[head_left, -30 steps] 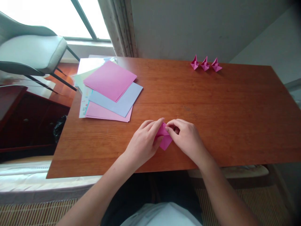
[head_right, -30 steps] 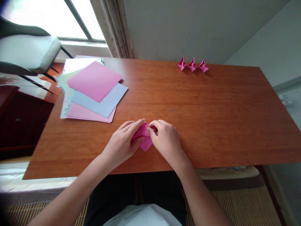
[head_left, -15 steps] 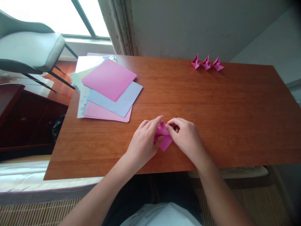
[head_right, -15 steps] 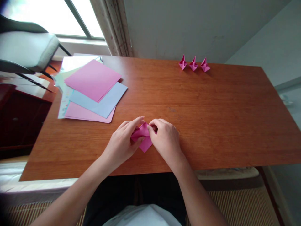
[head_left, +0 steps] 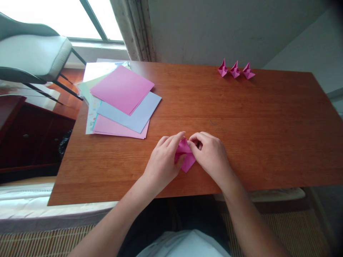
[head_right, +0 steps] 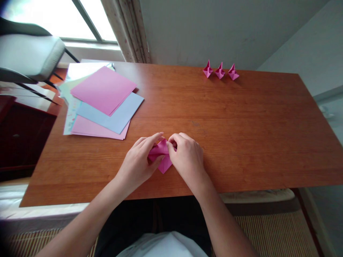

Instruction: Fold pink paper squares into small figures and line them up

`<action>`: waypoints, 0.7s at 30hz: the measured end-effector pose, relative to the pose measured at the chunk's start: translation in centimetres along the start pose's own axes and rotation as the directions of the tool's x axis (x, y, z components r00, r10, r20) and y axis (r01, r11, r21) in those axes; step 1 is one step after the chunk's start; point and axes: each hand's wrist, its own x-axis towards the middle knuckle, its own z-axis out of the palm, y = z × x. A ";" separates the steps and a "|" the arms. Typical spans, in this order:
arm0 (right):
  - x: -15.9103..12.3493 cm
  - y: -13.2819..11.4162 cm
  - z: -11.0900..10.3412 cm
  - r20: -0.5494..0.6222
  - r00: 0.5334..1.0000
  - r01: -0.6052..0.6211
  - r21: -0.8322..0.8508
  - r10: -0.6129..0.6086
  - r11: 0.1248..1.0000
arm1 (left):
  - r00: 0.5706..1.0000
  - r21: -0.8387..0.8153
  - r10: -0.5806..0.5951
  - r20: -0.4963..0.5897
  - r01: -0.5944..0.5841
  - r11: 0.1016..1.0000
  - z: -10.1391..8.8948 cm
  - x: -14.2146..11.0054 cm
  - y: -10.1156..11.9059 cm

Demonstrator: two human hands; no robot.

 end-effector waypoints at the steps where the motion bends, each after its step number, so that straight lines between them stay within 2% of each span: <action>1: 0.0 0.0 0.0 -0.001 1.000 0.004 -0.005 -0.004 1.000 | 1.000 -0.003 -0.004 -0.001 0.004 1.000 0.0 0.0 0.0; 11: -0.1 0.1 0.3 -0.023 1.000 0.003 -0.043 -0.004 0.999 | 0.998 0.064 -0.002 -0.058 0.006 0.998 0.7 -0.5 0.9; 17: -0.1 0.2 0.6 -0.026 1.000 0.007 -0.033 -0.008 0.999 | 0.998 0.233 0.060 -0.035 -0.050 0.971 1.0 -2.3 1.8; 21: -0.3 0.0 0.7 -0.037 0.999 -0.008 -0.030 0.007 1.000 | 0.997 0.271 0.072 -0.021 -0.063 0.961 1.1 -3.0 2.3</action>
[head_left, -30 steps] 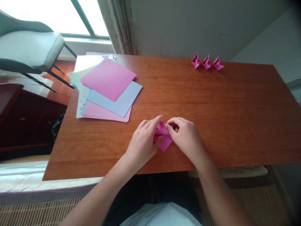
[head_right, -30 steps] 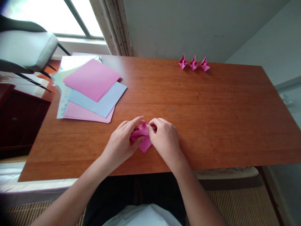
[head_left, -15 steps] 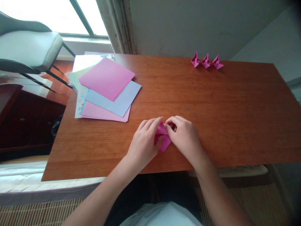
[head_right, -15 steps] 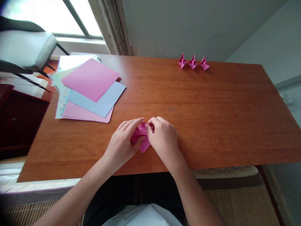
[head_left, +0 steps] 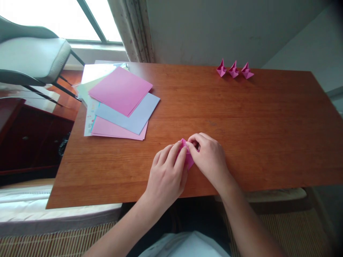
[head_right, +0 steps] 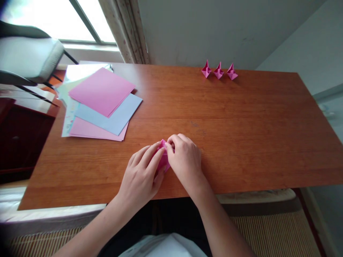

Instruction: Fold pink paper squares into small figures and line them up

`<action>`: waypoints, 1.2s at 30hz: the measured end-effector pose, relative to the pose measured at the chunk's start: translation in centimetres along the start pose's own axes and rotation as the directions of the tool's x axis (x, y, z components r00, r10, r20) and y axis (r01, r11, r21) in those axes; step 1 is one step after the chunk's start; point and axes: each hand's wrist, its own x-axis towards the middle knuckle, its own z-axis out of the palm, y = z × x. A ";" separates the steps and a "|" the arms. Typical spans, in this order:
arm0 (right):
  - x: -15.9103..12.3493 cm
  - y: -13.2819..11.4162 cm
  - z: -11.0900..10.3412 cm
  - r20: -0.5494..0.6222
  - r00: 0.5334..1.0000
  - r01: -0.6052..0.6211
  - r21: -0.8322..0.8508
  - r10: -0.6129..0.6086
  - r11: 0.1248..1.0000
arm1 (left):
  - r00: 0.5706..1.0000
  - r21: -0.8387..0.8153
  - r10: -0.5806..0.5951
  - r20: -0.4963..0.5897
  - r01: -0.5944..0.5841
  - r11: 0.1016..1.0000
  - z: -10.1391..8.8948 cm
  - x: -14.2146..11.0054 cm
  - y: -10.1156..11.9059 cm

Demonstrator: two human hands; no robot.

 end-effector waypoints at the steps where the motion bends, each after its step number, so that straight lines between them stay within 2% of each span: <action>1: 0.0 0.0 0.0 -0.001 1.000 -0.002 0.001 0.002 1.000 | 1.000 0.000 -0.001 0.003 0.001 1.000 0.0 -0.1 0.1; 17: -0.1 0.1 0.3 -0.022 1.000 -0.003 0.033 0.004 0.999 | 0.996 -0.089 -0.073 0.050 0.077 0.993 -0.2 0.5 -0.2; 36: -0.2 -0.2 0.1 -0.016 1.000 -0.004 0.017 0.004 1.000 | 0.997 0.093 0.037 0.069 -0.044 0.995 -0.1 0.2 -0.1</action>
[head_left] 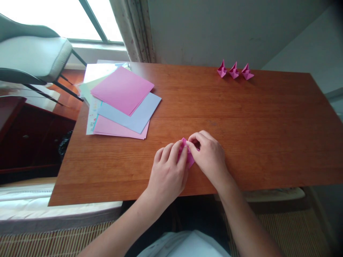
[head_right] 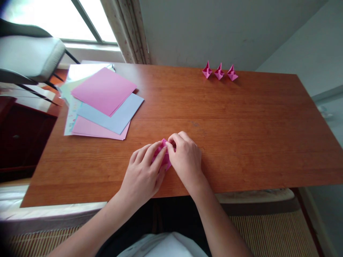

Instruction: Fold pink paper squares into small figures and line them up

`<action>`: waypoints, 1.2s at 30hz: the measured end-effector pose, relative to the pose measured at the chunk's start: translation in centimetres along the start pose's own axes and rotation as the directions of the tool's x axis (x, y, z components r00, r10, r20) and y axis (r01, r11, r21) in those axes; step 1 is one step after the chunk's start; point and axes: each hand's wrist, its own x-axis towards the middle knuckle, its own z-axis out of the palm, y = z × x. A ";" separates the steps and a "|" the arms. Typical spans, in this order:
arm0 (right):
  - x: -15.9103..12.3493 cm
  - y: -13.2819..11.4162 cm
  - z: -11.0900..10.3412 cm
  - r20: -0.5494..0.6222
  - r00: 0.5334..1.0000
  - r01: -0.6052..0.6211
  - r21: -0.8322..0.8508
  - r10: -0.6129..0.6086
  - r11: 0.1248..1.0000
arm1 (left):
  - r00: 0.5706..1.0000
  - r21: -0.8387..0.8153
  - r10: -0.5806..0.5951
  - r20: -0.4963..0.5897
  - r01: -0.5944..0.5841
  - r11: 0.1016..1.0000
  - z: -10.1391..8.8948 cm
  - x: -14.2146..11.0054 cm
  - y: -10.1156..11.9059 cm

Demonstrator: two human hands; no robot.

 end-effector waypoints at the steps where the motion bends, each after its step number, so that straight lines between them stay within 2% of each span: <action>1: 0.0 0.0 -0.1 0.004 1.000 0.003 0.003 -0.003 1.000 | 1.000 0.013 0.007 -0.002 -0.007 1.000 0.0 0.0 0.0; 5: 0.8 0.2 -0.7 0.064 0.998 0.020 0.007 -0.021 1.000 | 1.000 0.073 0.023 0.009 -0.023 0.997 -0.3 0.2 0.3; 10: 2.7 0.4 -1.9 0.191 0.980 0.075 -0.060 -0.062 0.995 | 0.999 0.131 0.021 0.030 -0.025 0.991 -0.9 0.3 1.1; 13: 3.9 0.1 -2.7 0.291 0.956 0.063 -0.103 -0.030 0.993 | 0.999 0.131 0.034 0.016 -0.036 0.991 -1.1 0.3 1.7; 16: 4.7 -0.3 -3.2 0.342 0.940 0.048 -0.136 0.001 0.990 | 0.999 0.101 0.048 -0.003 -0.047 0.994 -1.1 0.2 2.5; 24: 4.6 -0.1 -3.1 0.340 0.940 0.068 -0.150 -0.013 0.986 | 1.000 0.063 -0.006 0.026 0.004 0.998 -0.3 0.3 3.7; 31: 4.5 0.2 -3.0 0.340 0.940 0.083 -0.122 -0.037 0.989 | 0.998 0.045 -0.038 0.042 0.036 0.998 0.2 -0.3 3.9; 36: 4.4 0.3 -3.0 0.334 0.941 0.082 -0.094 -0.046 0.992 | 0.994 0.057 -0.053 0.092 0.047 0.997 0.5 -0.5 3.9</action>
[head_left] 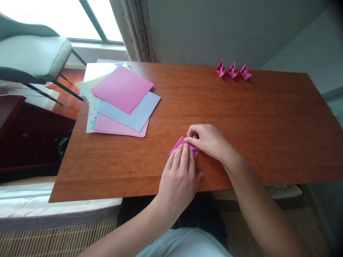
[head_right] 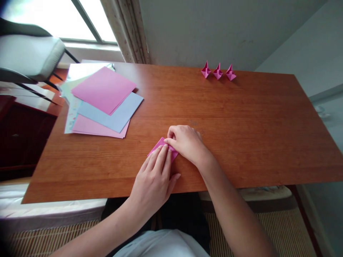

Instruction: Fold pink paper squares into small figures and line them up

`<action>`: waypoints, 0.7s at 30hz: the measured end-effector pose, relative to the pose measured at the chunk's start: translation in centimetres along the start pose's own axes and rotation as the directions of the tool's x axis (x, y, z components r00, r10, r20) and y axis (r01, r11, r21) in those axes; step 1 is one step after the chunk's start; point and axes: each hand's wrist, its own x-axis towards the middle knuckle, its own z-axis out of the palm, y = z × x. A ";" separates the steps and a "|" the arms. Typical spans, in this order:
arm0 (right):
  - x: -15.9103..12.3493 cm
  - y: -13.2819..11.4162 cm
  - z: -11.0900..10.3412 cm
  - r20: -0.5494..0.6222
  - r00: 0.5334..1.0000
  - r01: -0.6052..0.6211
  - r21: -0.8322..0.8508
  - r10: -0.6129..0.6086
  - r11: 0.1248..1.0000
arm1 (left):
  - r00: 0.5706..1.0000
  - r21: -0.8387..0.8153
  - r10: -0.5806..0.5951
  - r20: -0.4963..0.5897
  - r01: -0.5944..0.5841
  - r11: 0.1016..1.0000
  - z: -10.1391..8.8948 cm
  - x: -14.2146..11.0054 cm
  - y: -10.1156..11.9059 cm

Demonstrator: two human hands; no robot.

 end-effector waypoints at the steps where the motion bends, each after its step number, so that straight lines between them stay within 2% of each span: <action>1: 0.0 0.0 0.0 -0.001 1.000 0.003 0.004 -0.003 1.000 | 1.000 0.002 -0.001 0.006 0.001 1.000 0.0 0.0 0.0; 8: -0.1 0.1 0.1 0.008 1.000 0.016 0.019 -0.016 1.000 | 0.999 0.027 -0.022 0.034 0.021 0.999 0.3 -0.2 0.4; 21: -0.2 0.4 0.4 -0.019 0.999 0.031 0.046 -0.030 0.998 | 1.000 0.022 0.001 0.001 -0.001 1.000 0.7 -0.5 0.3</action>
